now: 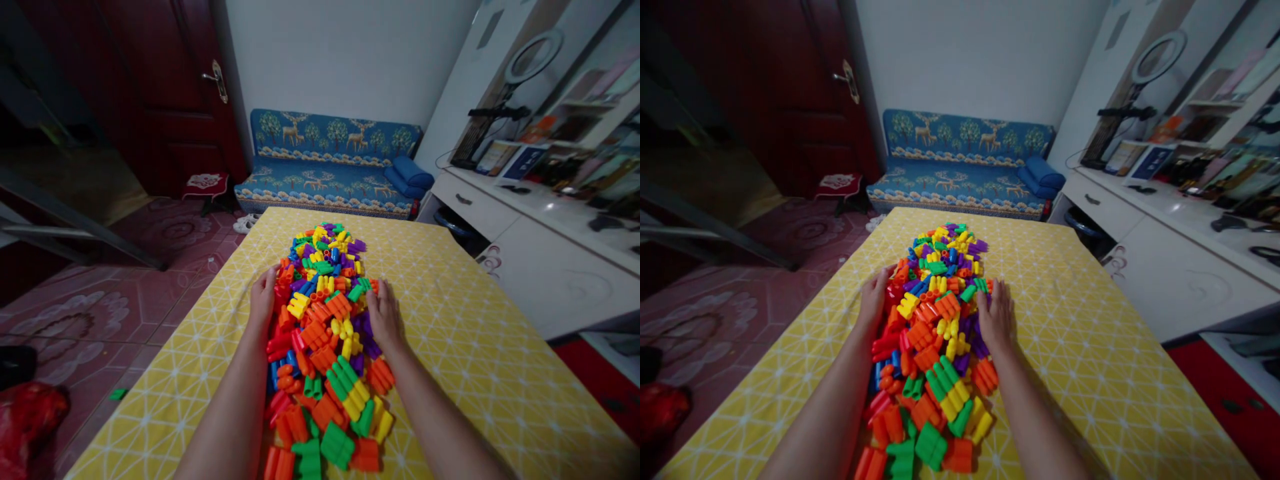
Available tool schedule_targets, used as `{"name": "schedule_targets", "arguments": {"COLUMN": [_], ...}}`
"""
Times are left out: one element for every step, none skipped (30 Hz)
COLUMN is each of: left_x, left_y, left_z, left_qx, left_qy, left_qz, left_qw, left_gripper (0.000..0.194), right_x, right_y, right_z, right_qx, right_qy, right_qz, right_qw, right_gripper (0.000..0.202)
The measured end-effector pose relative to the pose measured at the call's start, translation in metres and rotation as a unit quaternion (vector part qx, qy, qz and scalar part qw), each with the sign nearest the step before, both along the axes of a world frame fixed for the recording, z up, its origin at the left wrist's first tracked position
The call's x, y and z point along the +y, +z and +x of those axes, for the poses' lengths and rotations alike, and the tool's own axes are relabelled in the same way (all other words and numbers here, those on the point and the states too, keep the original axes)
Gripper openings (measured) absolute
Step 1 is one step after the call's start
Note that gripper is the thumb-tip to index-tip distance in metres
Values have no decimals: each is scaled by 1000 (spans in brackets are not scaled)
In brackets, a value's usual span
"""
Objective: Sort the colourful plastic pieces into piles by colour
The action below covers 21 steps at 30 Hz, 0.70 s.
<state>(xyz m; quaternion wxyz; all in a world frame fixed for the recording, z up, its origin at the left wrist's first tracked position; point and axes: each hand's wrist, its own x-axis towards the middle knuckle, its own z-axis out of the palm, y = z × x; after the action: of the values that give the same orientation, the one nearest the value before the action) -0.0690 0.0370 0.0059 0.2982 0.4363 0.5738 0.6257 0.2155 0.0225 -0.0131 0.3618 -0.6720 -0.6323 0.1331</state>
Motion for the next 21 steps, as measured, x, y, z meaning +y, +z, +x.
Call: {"name": "schedule_targets", "arguments": {"left_x": [0, -1, -1, -1, -2, -2, -2, -2, -2, -2, -2, -1, -1, 0, 1, 1, 2, 3, 3, 3, 4], "left_y": [0, 1, 1, 1, 2, 2, 2, 2, 2, 1, 1, 0, -1, -2, -2, -3, -3, -4, -4, -4, -5], "left_z": [0, 0, 0, 0, 0, 0, 0, 0, 0, 0, 0, -1, -1, -2, -2, -2, -3, -3, -3, -3, -3], "left_qx": [-3, -5, -6, -7, -8, -9, -9, -9, -9, -9, -6, -4, -3, -2, -2, -1, -1, -2, -3, -5, -6], "left_qy": [0, 1, 3, 5, 6, 5, 4, 2, 1, 0, 0, -1, -2, -4, -4, -5, -5, -5, -6, -6, -7], "left_qz": [0, -1, -2, -3, -4, -5, -6, -7, -8, -10, -12, -13, -14, -13, -12, -11, -11, -11, -11, -12, -13], "left_qw": [1000, 1000, 1000, 1000, 1000, 1000, 1000, 1000, 1000, 1000, 1000, 1000, 1000, 1000, 1000, 1000, 1000, 1000, 1000, 1000, 1000], "left_gripper": [56, 56, 56, 55, 55, 55, 55, 55, 55, 56, 56, 57, 58, 59, 60, 60, 61, 61, 61, 60, 60], "right_x": [7, 11, 13, 13, 12, 10, 8, 7, 7, 10, 15, 23, 33, 47, 62, 78, 95, 110, 125, 138, 148], "right_y": [2, 4, 6, 7, 8, 10, 11, 12, 13, 15, 16, 16, 16, 16, 16, 15, 15, 14, 14, 13, 13], "right_z": [-9, -18, -26, -32, -37, -40, -40, -39, -36, -31, -25, -19, -12, -6, -1, 4, 7, 9, 9, 8, 5], "right_qx": [2, 9, 22, 39, 59, 78, 92, 100, 105, 109, 120, 137, 157, 173, 179, 175, 164, 149, 137, 127, 118], "right_qy": [0, 1, 5, 14, 28, 48, 70, 91, 106, 113, 112, 104, 91, 74, 56, 39, 26, 20, 19, 25, 38], "right_qz": [-6, -8, -4, 2, 9, 14, 17, 18, 18, 22, 29, 39, 51, 60, 64, 62, 54, 44, 34, 23, 17], "right_qw": [1000, 1000, 1000, 999, 998, 996, 993, 991, 989, 987, 986, 984, 982, 980, 980, 982, 985, 988, 990, 991, 992], "right_gripper": [73, 74, 75, 77, 78, 78, 77, 74, 70, 66, 64, 63, 65, 67, 70, 72, 76, 79, 82, 85, 86]}}
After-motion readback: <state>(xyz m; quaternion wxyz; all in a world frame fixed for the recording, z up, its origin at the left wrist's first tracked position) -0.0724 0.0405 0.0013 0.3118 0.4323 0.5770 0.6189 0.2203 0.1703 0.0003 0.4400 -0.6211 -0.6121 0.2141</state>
